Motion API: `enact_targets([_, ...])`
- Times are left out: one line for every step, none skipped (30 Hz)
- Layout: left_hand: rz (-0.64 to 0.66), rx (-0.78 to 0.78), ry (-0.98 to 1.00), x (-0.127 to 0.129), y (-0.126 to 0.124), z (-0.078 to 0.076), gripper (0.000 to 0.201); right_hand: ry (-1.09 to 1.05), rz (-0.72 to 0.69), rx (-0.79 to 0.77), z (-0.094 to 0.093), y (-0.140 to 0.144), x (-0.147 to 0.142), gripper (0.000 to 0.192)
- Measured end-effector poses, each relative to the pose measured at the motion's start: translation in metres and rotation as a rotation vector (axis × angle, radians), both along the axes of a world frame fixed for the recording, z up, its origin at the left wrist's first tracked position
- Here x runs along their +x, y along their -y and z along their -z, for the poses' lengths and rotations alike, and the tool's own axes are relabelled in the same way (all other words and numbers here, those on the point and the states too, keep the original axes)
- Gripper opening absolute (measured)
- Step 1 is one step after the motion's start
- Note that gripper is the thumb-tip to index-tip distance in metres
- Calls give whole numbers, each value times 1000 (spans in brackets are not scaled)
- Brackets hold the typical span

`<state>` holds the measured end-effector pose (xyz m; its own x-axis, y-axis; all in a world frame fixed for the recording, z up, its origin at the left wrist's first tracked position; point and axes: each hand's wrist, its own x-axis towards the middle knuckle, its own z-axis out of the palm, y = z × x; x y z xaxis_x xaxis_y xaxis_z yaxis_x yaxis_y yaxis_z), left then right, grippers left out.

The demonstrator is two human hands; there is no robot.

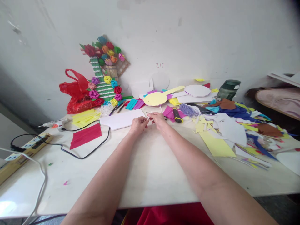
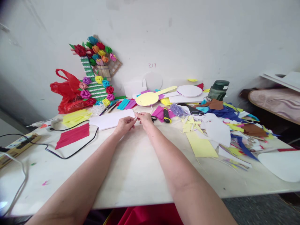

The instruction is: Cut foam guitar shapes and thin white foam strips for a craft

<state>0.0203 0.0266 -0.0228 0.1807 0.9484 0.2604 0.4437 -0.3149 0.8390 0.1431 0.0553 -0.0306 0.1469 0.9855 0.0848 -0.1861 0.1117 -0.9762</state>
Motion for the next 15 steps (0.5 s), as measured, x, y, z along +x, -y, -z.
enact_targets([-10,1,-19,0,0,0,27,0,1,0,1,0,0,24])
enact_targets([-26,10,-48,0,-1,0,27,1,3,-1,1,-1,0,25])
enact_targets([-49,24,-87,0,-1,0,28,1,6,-2,1,-1,0,26])
enact_targets([-81,40,-134,0,-2,0,28,1,14,-8,2,-1,0,26])
enact_targets([-119,56,-186,0,-3,1,29,-1,30,-18,2,-2,0,26])
enact_targets([-157,71,-240,-1,-4,1,30,-2,51,-31,2,-2,0,25])
enact_targets([-191,86,-294,-1,-5,2,31,-4,76,-43,2,-2,0,24])
enact_targets([-217,99,-345,-2,-5,2,31,-6,102,-55,2,-2,0,22])
enact_targets([-233,108,-390,-3,-5,2,31,-6,126,-68,2,-3,0,19])
enact_targets([-238,112,-426,-4,-5,2,29,-1,147,-84,3,-3,0,17])
enact_targets([-239,110,-458,-5,-5,1,26,10,165,-99,4,-5,0,16])
enact_targets([-236,107,-489,-6,-5,0,23,30,184,-110,6,-6,1,16])
enact_targets([-233,112,-523,-6,-4,-1,20,62,200,-112,8,-8,2,16])
enact_targets([-227,129,-559,-7,-4,-1,19,106,198,-96,10,-10,3,15])
enact_targets([-221,151,-596,-8,-3,-2,17,153,181,-65,13,-12,5,14])
